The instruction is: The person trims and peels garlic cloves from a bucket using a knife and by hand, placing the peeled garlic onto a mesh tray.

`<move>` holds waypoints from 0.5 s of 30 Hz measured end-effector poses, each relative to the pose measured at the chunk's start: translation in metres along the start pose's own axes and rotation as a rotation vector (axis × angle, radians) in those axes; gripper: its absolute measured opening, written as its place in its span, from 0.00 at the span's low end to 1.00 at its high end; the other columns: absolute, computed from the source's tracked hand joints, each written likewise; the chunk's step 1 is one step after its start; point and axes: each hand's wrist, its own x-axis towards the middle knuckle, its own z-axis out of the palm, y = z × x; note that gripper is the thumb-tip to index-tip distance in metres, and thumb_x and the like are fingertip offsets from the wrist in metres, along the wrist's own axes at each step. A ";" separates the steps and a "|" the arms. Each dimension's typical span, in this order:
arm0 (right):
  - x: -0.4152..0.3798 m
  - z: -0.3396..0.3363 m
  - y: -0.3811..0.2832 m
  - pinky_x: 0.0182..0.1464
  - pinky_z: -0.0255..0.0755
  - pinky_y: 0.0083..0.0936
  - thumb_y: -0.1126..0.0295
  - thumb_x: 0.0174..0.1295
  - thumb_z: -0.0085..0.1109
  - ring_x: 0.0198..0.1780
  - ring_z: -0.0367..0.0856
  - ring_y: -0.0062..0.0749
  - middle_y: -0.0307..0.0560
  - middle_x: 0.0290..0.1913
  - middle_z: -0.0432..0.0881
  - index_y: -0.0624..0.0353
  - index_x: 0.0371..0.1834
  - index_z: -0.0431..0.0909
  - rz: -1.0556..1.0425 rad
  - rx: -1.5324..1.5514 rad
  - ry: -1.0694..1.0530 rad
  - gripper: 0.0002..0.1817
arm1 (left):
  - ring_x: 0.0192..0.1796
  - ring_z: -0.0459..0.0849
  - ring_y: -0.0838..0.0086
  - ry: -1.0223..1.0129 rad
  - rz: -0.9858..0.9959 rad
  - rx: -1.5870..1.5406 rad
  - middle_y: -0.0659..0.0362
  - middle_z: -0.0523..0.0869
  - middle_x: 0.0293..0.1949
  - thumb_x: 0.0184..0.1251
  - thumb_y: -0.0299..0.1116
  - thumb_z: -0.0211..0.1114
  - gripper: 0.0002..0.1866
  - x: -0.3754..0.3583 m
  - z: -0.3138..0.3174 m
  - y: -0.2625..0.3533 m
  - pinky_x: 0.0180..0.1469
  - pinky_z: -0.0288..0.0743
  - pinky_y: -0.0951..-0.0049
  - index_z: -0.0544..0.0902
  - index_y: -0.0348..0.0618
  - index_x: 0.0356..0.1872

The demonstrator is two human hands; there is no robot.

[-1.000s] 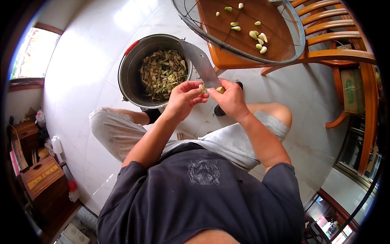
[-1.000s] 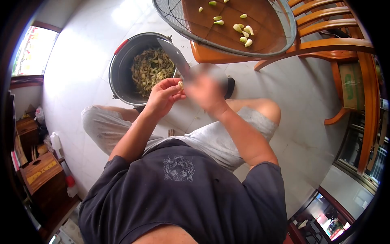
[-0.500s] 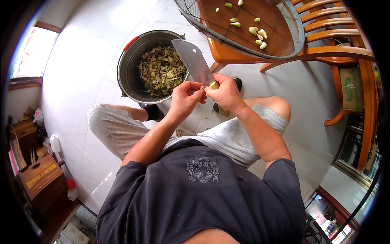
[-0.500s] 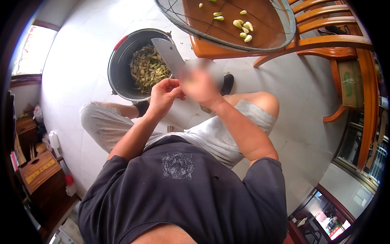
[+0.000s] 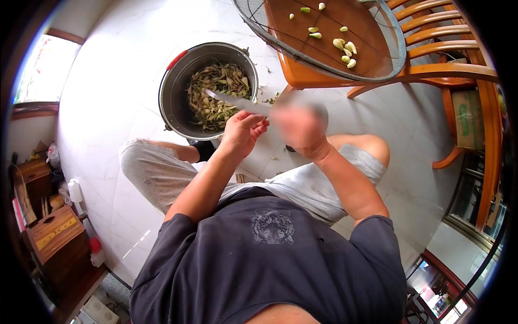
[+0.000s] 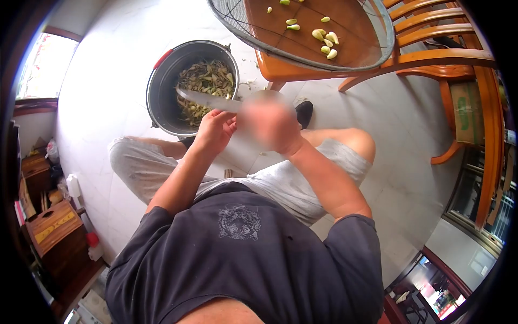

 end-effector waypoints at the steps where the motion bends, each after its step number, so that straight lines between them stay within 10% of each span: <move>1: 0.000 0.002 -0.001 0.30 0.71 0.33 0.69 0.48 0.60 0.28 0.75 0.38 0.41 0.27 0.76 0.49 0.28 0.77 -0.103 -0.070 0.060 0.05 | 0.36 0.82 0.71 0.011 0.030 0.011 0.55 0.82 0.35 0.65 0.24 0.58 0.04 -0.001 0.000 0.001 0.40 0.77 0.73 0.76 0.34 0.38; 15: 0.005 0.000 -0.002 0.32 0.70 0.34 0.70 0.49 0.61 0.31 0.74 0.39 0.41 0.30 0.76 0.52 0.31 0.76 -0.161 -0.079 0.136 0.06 | 0.42 0.82 0.69 -0.039 0.078 -0.044 0.55 0.81 0.40 0.67 0.30 0.59 0.09 0.006 -0.002 0.001 0.45 0.78 0.69 0.76 0.35 0.42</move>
